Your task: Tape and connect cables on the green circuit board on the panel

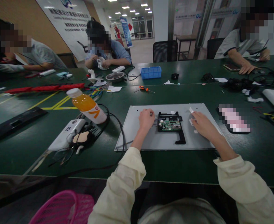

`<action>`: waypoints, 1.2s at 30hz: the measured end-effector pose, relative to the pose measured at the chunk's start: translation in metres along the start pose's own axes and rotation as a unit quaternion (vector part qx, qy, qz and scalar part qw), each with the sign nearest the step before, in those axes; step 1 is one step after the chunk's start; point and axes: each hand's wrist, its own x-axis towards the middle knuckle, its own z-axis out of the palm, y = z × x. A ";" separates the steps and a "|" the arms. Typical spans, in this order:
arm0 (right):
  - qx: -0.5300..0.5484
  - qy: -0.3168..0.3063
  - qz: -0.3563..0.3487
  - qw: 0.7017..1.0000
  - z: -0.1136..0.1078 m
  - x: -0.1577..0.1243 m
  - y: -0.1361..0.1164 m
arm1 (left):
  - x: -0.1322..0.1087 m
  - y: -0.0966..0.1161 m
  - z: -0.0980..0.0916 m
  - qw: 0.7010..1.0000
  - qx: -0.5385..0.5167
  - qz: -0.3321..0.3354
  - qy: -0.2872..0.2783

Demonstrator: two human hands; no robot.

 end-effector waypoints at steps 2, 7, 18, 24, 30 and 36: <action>-0.004 0.015 0.006 1.000 -0.001 -0.001 -0.002 | 0.000 0.001 -0.001 1.000 -0.016 0.003 0.005; -0.004 0.045 0.006 0.999 -0.008 0.001 -0.011 | -0.003 0.011 -0.003 0.994 -0.069 0.078 0.031; 0.028 0.013 -0.082 0.996 -0.009 0.041 -0.056 | -0.023 0.030 0.009 0.982 -0.089 0.166 -0.025; 0.039 -0.034 -0.082 0.995 -0.003 0.063 -0.070 | -0.024 0.028 0.013 0.981 -0.088 0.172 -0.026; 0.012 -0.046 -0.061 0.997 0.005 0.068 -0.073 | -0.023 0.028 0.014 0.980 -0.085 0.180 -0.030; 0.002 0.010 -0.050 0.999 -0.003 0.067 -0.073 | -0.023 0.030 0.011 0.982 -0.076 0.171 -0.036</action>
